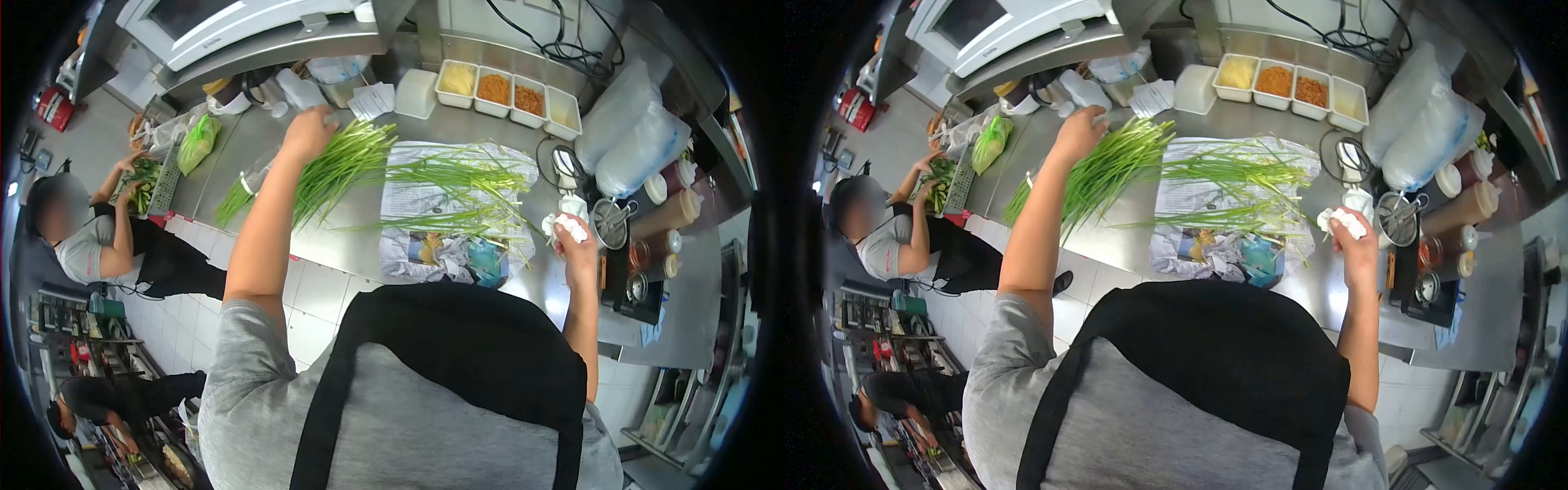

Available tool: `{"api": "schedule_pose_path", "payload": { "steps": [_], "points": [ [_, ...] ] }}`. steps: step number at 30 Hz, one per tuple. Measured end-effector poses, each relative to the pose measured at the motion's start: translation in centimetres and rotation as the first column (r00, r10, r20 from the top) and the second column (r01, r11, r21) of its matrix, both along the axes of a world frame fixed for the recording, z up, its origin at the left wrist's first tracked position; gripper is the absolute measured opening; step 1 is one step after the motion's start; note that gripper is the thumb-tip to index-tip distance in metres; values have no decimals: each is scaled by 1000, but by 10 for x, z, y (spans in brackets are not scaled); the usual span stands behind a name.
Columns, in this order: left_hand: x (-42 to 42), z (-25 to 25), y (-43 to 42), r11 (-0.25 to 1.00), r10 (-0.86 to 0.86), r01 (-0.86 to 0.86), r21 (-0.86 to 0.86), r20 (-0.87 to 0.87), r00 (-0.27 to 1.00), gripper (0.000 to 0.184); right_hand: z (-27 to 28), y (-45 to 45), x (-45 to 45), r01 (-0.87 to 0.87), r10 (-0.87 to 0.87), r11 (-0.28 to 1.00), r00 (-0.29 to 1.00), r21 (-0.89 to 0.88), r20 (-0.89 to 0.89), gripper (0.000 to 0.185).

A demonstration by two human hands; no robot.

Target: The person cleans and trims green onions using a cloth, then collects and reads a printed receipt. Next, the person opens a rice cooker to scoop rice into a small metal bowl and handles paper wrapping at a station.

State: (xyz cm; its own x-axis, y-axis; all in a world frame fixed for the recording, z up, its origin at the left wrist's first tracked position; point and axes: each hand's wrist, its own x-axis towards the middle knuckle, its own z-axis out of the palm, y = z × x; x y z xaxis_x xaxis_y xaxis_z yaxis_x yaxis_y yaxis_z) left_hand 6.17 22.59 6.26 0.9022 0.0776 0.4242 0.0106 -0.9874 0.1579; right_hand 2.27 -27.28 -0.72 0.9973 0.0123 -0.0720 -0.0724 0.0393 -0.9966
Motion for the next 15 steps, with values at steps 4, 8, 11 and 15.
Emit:
{"api": "schedule_pose_path", "payload": {
  "steps": [4, 8, 11, 15],
  "points": [
    [6, -3, -101, 912, -341, 312, -267, -67, 938, 6, -12, -3, 4, 106, -112, 991, 991, 84, 72, 30],
    [17, -64, -178, 808, -588, 574, -129, -220, 778, 15, 9, 33, -4, -55, 67, 987, 995, 150, -78, 29],
    [18, -90, -211, 862, -506, 507, -9, -90, 858, 21, -21, 42, -1, -55, 83, 989, 974, -136, 209, 31],
    [11, -101, -203, 846, -533, 529, -65, -108, 839, 23, -7, 33, -10, -2, -3, 998, 997, 60, 77, 25]
  ]
}}
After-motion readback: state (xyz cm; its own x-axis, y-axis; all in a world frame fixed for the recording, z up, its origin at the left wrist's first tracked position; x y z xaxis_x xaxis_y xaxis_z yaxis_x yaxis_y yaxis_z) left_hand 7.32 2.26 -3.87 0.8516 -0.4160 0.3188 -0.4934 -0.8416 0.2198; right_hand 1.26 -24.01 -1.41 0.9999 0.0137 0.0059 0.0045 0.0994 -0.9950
